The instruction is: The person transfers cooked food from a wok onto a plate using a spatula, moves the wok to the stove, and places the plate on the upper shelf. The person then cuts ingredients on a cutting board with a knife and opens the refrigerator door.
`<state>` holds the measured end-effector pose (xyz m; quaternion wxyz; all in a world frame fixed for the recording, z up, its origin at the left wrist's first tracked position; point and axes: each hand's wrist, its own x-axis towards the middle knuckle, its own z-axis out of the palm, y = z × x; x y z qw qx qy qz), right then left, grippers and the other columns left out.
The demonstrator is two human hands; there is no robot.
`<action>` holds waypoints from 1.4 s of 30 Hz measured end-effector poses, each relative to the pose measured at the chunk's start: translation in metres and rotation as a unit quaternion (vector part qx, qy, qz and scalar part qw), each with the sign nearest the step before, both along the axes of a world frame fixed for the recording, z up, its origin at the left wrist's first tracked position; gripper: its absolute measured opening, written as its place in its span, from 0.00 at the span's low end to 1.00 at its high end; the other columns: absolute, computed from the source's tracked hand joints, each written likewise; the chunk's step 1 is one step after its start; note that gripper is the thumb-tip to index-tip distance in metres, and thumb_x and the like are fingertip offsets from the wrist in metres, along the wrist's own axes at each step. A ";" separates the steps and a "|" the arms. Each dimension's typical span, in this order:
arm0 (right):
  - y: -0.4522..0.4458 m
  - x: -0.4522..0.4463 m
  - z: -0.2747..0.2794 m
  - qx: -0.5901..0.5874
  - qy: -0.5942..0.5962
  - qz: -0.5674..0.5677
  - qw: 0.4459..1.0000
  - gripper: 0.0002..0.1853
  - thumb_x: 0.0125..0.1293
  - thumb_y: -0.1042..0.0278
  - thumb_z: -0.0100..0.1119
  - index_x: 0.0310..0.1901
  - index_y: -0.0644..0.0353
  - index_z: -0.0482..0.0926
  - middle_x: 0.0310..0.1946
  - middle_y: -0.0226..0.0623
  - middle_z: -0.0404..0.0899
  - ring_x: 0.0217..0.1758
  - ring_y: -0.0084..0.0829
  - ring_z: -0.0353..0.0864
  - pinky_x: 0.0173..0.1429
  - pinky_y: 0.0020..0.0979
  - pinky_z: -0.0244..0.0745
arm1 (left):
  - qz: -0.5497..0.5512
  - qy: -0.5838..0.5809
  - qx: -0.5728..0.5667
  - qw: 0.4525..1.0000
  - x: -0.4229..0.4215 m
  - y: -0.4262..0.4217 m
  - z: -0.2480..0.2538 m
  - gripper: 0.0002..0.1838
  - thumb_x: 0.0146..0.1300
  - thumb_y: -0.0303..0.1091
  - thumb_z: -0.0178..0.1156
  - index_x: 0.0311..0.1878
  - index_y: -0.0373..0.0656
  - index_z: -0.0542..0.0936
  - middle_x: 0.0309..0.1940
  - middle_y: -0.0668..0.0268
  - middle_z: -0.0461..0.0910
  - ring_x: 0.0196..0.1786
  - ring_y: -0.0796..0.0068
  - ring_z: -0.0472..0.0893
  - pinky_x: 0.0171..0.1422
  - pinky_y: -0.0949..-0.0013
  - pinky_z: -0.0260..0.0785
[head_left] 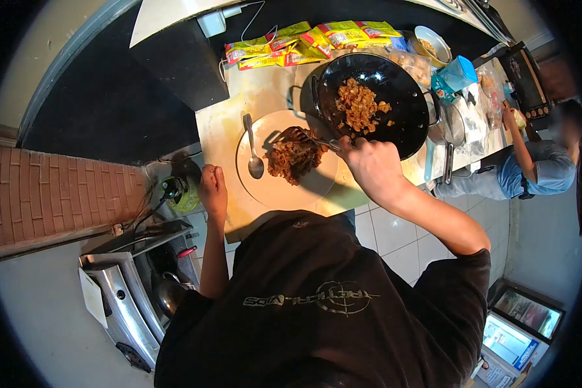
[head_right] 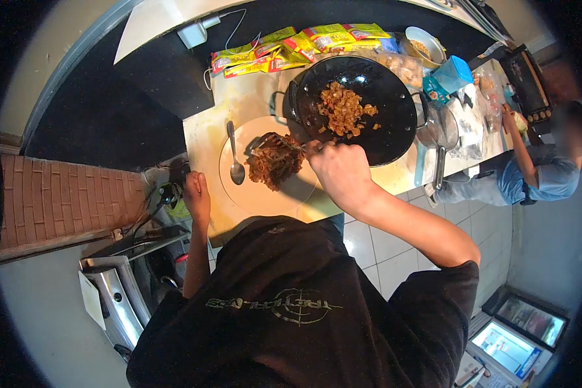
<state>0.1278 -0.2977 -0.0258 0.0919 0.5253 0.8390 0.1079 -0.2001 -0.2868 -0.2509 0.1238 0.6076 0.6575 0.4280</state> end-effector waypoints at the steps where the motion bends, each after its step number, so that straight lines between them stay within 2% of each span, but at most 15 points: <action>1: 0.001 0.000 0.000 -0.001 -0.001 0.000 1.000 0.17 0.55 0.70 0.54 0.48 0.61 0.76 0.25 0.35 0.79 0.25 0.30 0.82 0.24 0.29 0.74 | 0.000 -0.001 -0.001 1.000 0.000 -0.001 0.000 0.08 0.69 0.35 0.53 0.38 0.40 0.72 0.22 0.63 0.72 0.24 0.71 0.71 0.30 0.67 0.65; 9: 0.006 0.001 -0.005 0.047 0.008 -0.010 0.999 0.13 0.64 0.58 0.55 0.43 0.58 0.78 0.22 0.34 0.78 0.21 0.30 0.81 0.22 0.30 0.73 | 0.001 -0.014 -0.017 1.000 0.001 -0.003 0.003 0.07 0.69 0.34 0.52 0.39 0.41 0.71 0.23 0.63 0.71 0.24 0.71 0.70 0.29 0.68 0.64; 16: 0.002 0.004 0.014 0.077 0.019 -0.011 0.997 0.12 0.62 0.57 0.57 0.39 0.58 0.78 0.20 0.33 0.76 0.19 0.31 0.79 0.21 0.30 0.71 | -0.005 -0.013 -0.007 1.000 -0.001 -0.001 -0.002 0.07 0.69 0.34 0.52 0.40 0.41 0.71 0.24 0.63 0.71 0.24 0.72 0.71 0.29 0.68 0.64; 22: -0.010 0.008 0.047 0.049 0.105 -0.069 0.991 0.11 0.64 0.59 0.57 0.36 0.59 0.76 0.20 0.35 0.75 0.19 0.39 0.78 0.23 0.36 0.72 | -0.011 0.021 -0.011 1.000 -0.003 0.000 -0.004 0.07 0.69 0.34 0.52 0.40 0.40 0.71 0.25 0.63 0.73 0.25 0.73 0.70 0.31 0.69 0.65; 23: -0.012 0.010 0.052 0.029 0.111 -0.088 0.989 0.11 0.64 0.59 0.57 0.36 0.58 0.76 0.20 0.37 0.75 0.20 0.40 0.78 0.24 0.37 0.72 | -0.010 -0.014 0.021 1.000 -0.003 0.001 -0.008 0.07 0.69 0.33 0.52 0.39 0.40 0.70 0.24 0.62 0.71 0.24 0.71 0.68 0.29 0.68 0.63; 24: -0.013 0.013 0.056 0.010 0.117 -0.108 0.987 0.10 0.64 0.59 0.56 0.36 0.58 0.75 0.20 0.38 0.76 0.21 0.42 0.78 0.25 0.38 0.73 | -0.011 -0.050 0.052 0.997 0.001 0.004 -0.003 0.06 0.69 0.32 0.52 0.37 0.40 0.70 0.23 0.62 0.69 0.22 0.70 0.66 0.28 0.67 0.62; 27: -0.016 0.024 0.067 -0.003 0.149 -0.140 0.979 0.10 0.64 0.59 0.58 0.37 0.57 0.77 0.19 0.41 0.77 0.23 0.44 0.79 0.27 0.39 0.73 | 0.012 -0.081 0.029 0.996 0.005 0.006 0.020 0.08 0.70 0.33 0.49 0.35 0.39 0.70 0.21 0.62 0.68 0.22 0.71 0.65 0.28 0.68 0.60; 31: -0.013 0.050 0.088 -0.005 0.204 -0.196 0.959 0.09 0.61 0.60 0.61 0.35 0.57 0.80 0.17 0.44 0.76 0.25 0.47 0.79 0.29 0.41 0.72 | 0.018 -0.039 0.018 0.999 0.004 0.030 0.052 0.11 0.71 0.34 0.48 0.34 0.38 0.71 0.20 0.61 0.65 0.21 0.73 0.63 0.28 0.69 0.59; 33: -0.008 0.063 0.096 0.003 0.193 -0.208 0.959 0.09 0.61 0.61 0.62 0.35 0.57 0.80 0.17 0.45 0.76 0.25 0.47 0.78 0.29 0.41 0.72 | -0.066 -0.067 0.040 0.995 0.015 0.049 0.085 0.12 0.71 0.36 0.48 0.34 0.38 0.70 0.19 0.59 0.64 0.21 0.74 0.62 0.28 0.68 0.59; 34: -0.005 0.070 0.099 0.010 0.183 -0.217 0.959 0.08 0.61 0.62 0.62 0.34 0.57 0.80 0.17 0.45 0.76 0.25 0.48 0.78 0.30 0.41 0.72 | -0.068 -0.068 0.040 0.995 0.024 0.060 0.096 0.12 0.71 0.36 0.48 0.34 0.38 0.70 0.19 0.59 0.64 0.21 0.74 0.62 0.28 0.68 0.59; 35: 0.003 0.078 0.101 -0.015 0.132 -0.250 0.959 0.09 0.60 0.59 0.61 0.34 0.55 0.81 0.22 0.44 0.79 0.31 0.46 0.81 0.33 0.43 0.76 | -0.096 -0.081 0.026 0.992 0.036 0.072 0.106 0.13 0.71 0.37 0.48 0.34 0.37 0.70 0.19 0.58 0.64 0.21 0.72 0.63 0.28 0.67 0.59; 37: 0.018 0.097 0.092 0.012 0.119 -0.242 0.963 0.10 0.61 0.58 0.60 0.33 0.56 0.81 0.21 0.44 0.79 0.28 0.46 0.80 0.32 0.42 0.75 | -0.130 -0.093 0.014 0.987 0.061 0.093 0.124 0.14 0.71 0.38 0.47 0.34 0.37 0.69 0.19 0.56 0.64 0.21 0.69 0.64 0.28 0.66 0.60; 39: 0.036 0.119 0.074 0.040 0.107 -0.235 0.965 0.11 0.62 0.58 0.59 0.31 0.57 0.80 0.20 0.44 0.78 0.25 0.46 0.79 0.30 0.40 0.73 | -0.244 -0.077 -0.046 0.966 0.089 0.111 0.138 0.17 0.71 0.42 0.47 0.34 0.37 0.71 0.20 0.52 0.69 0.22 0.58 0.70 0.31 0.62 0.63; 41: 0.058 0.142 0.053 0.093 0.006 -0.211 0.973 0.14 0.63 0.56 0.57 0.31 0.58 0.80 0.24 0.43 0.80 0.27 0.45 0.81 0.32 0.40 0.75 | -0.271 -0.032 -0.089 0.958 0.117 0.132 0.142 0.21 0.70 0.48 0.47 0.35 0.36 0.73 0.23 0.48 0.74 0.28 0.49 0.76 0.36 0.57 0.66; 42: 0.068 0.146 0.048 0.097 0.006 -0.216 0.972 0.14 0.63 0.56 0.57 0.31 0.58 0.80 0.24 0.43 0.80 0.27 0.45 0.81 0.32 0.40 0.75 | -0.276 -0.031 -0.085 0.957 0.129 0.141 0.142 0.21 0.70 0.48 0.47 0.35 0.36 0.73 0.23 0.48 0.74 0.28 0.49 0.76 0.36 0.57 0.66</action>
